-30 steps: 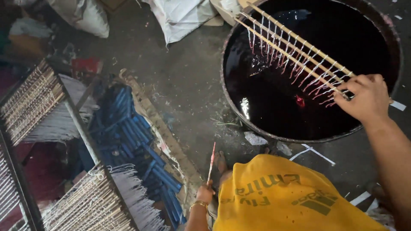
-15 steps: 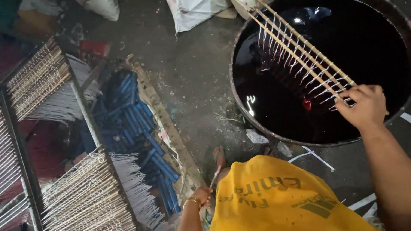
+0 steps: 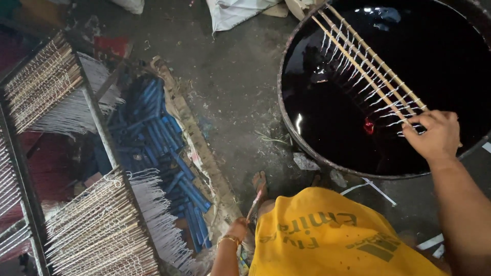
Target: Dipping bundles of candle wicks into a vat of liquid and organizing them on a large wooden drying frame.
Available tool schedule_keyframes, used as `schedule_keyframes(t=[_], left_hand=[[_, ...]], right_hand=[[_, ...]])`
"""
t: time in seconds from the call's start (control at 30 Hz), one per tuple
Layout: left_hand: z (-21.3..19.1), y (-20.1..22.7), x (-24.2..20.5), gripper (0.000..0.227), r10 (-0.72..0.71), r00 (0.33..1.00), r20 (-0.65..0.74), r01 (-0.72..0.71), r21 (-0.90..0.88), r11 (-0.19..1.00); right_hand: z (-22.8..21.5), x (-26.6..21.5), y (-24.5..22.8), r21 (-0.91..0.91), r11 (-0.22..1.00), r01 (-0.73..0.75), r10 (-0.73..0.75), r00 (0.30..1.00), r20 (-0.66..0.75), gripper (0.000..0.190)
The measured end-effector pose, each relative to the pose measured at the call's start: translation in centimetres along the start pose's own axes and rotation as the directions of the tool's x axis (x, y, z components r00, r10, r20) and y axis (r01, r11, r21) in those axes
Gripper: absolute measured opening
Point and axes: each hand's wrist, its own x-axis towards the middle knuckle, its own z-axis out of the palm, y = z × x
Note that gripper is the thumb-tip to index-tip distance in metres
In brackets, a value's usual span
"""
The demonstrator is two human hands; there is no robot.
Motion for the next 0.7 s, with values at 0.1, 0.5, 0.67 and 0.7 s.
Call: schedule_keyframes(t=[0.1,0.5,0.67,0.7], left_hand=[[0.3,-0.7,1.9,0.042,-0.024,1.000,0.012,0.025,-0.071,0.997],[0.7,-3.1,4.9,0.040,-0.001,1.000,-0.007,0.001,-0.025,1.000],[1.1,-3.2,5.3,0.034,-0.067,0.997,-0.035,0.065,-0.053,0.997],[1.1,-3.1,5.2,0.034,-0.080,0.996,-0.036,0.078,-0.056,0.995]], right_hand=[[0.7,-0.1,0.5,-0.014,1.000,-0.020,0.020,1.000,0.019,0.018],[2.4,-0.3,1.8,0.050,0.999,-0.017,0.018,1.000,-0.019,0.016],[1.8,-0.2,1.3,0.072,0.990,-0.124,0.118,0.990,0.077,0.015],[2.6,-0.4,2.1,0.038,0.998,-0.057,0.056,0.998,0.013,0.014]])
